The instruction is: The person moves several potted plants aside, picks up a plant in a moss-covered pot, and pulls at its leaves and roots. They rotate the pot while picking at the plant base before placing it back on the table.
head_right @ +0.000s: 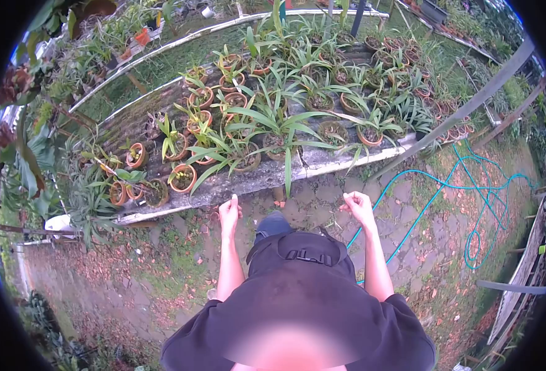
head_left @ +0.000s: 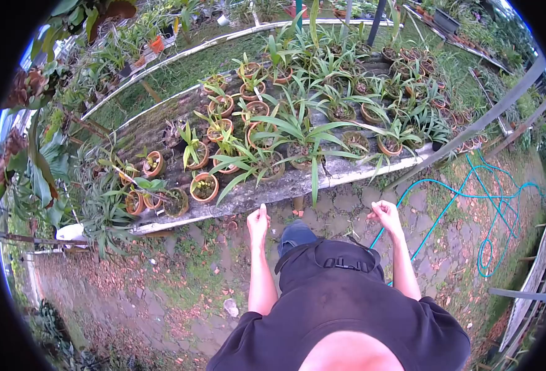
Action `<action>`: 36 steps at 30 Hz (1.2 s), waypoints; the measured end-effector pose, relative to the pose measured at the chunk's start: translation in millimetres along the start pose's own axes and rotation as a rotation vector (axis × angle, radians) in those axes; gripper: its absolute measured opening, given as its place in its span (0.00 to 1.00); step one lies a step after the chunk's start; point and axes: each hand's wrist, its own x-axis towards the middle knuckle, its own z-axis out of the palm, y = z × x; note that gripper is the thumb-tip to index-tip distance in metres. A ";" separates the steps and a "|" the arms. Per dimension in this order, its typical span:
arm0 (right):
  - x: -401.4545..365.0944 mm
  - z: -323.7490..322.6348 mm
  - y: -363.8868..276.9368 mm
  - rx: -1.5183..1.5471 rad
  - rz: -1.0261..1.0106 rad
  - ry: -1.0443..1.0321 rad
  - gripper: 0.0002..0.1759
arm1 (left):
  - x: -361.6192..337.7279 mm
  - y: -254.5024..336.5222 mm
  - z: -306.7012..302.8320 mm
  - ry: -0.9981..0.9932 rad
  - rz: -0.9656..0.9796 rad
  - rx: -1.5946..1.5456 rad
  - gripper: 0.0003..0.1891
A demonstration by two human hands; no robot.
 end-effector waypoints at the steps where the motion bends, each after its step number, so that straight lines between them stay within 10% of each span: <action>1: 3.0 -0.1 -5.1 -0.030 0.030 -0.004 0.11 | 7.2 -8.8 3.2 -0.022 0.025 0.026 0.22; 5: 24.8 -0.9 11.4 -0.067 -0.092 0.053 0.13 | 41.9 -22.5 14.6 -0.166 -0.032 0.086 0.11; 14: 22.7 42.7 -12.2 -0.043 0.061 0.186 0.19 | 149.0 -25.9 125.9 -0.648 -0.439 -0.062 0.36; 24: -32.4 63.9 -3.8 0.058 0.238 0.500 0.17 | 200.4 -69.2 216.0 -0.223 -0.565 -0.578 0.30; 31: -50.8 75.0 14.1 0.143 0.276 0.554 0.16 | 210.3 -75.9 204.9 -0.278 -0.492 -0.608 0.18; 36: -33.3 73.6 14.9 0.131 0.202 0.475 0.15 | 181.8 -66.7 177.2 -0.479 -0.563 -0.553 0.27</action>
